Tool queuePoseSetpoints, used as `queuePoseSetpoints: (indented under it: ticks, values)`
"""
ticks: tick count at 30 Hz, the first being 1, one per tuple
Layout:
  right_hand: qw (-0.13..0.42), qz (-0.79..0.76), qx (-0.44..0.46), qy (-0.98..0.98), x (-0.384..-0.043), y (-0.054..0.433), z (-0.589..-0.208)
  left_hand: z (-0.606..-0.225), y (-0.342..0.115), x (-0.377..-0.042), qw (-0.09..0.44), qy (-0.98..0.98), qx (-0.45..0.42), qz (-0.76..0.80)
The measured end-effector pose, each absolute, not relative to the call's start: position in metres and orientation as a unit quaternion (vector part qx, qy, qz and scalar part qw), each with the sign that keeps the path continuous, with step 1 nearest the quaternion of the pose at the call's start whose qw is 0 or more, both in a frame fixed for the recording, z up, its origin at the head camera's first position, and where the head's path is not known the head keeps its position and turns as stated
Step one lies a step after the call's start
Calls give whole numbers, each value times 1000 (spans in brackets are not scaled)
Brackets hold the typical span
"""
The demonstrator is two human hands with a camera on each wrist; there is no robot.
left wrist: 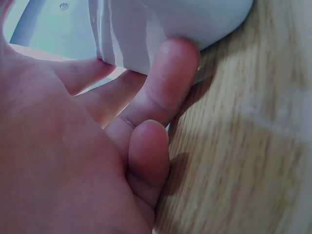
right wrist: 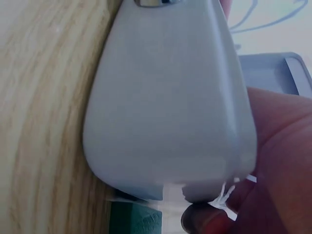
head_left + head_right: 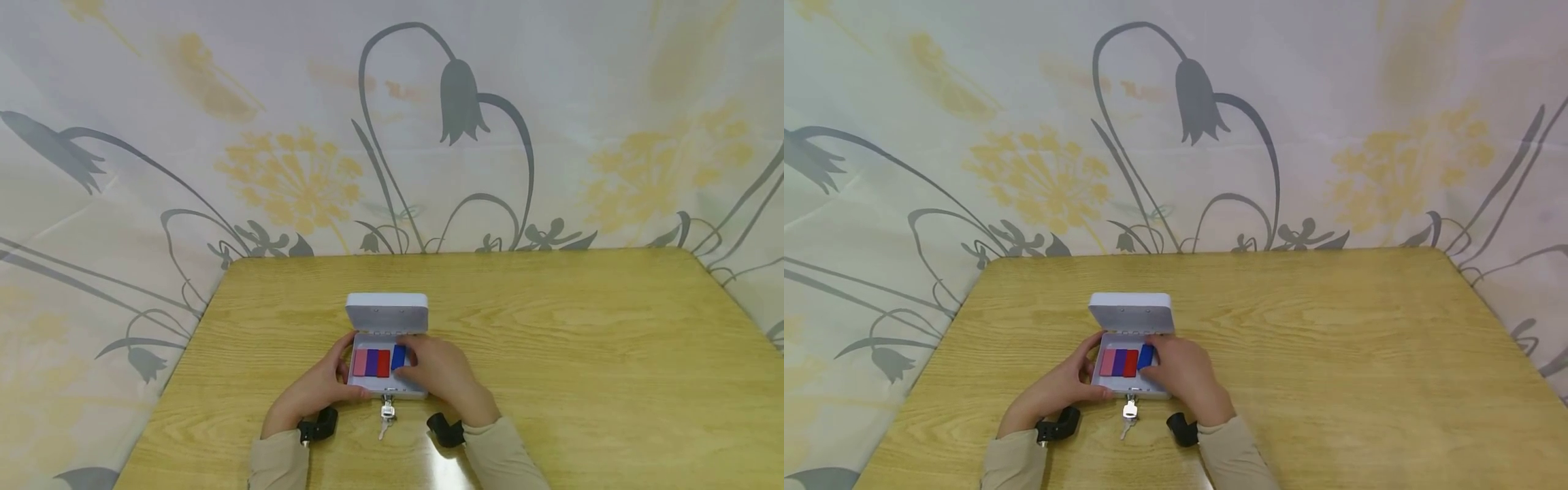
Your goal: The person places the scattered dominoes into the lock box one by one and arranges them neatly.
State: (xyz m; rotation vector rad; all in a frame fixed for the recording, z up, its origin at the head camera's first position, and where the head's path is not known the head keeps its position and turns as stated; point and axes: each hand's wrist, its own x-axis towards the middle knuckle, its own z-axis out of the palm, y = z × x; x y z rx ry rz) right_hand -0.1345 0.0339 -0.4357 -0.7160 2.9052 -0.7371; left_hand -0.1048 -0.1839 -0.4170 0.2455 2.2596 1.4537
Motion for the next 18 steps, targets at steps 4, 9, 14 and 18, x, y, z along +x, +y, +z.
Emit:
queuePoseSetpoints:
  ticks: [4,9,14,18]
  values:
    - [23,-224,-224,948,-134,32,-437,-417,-184,-105,214,821,92,522]
    - [31,-214,-214,953,-134,28,-438,-415,-184,-105,215,816,92,528]
    - [33,-201,-203,958,-133,26,-440,-419,-184,-105,219,812,90,534]
    - [26,-199,-206,958,-133,26,-441,-431,-188,-109,217,811,90,536]
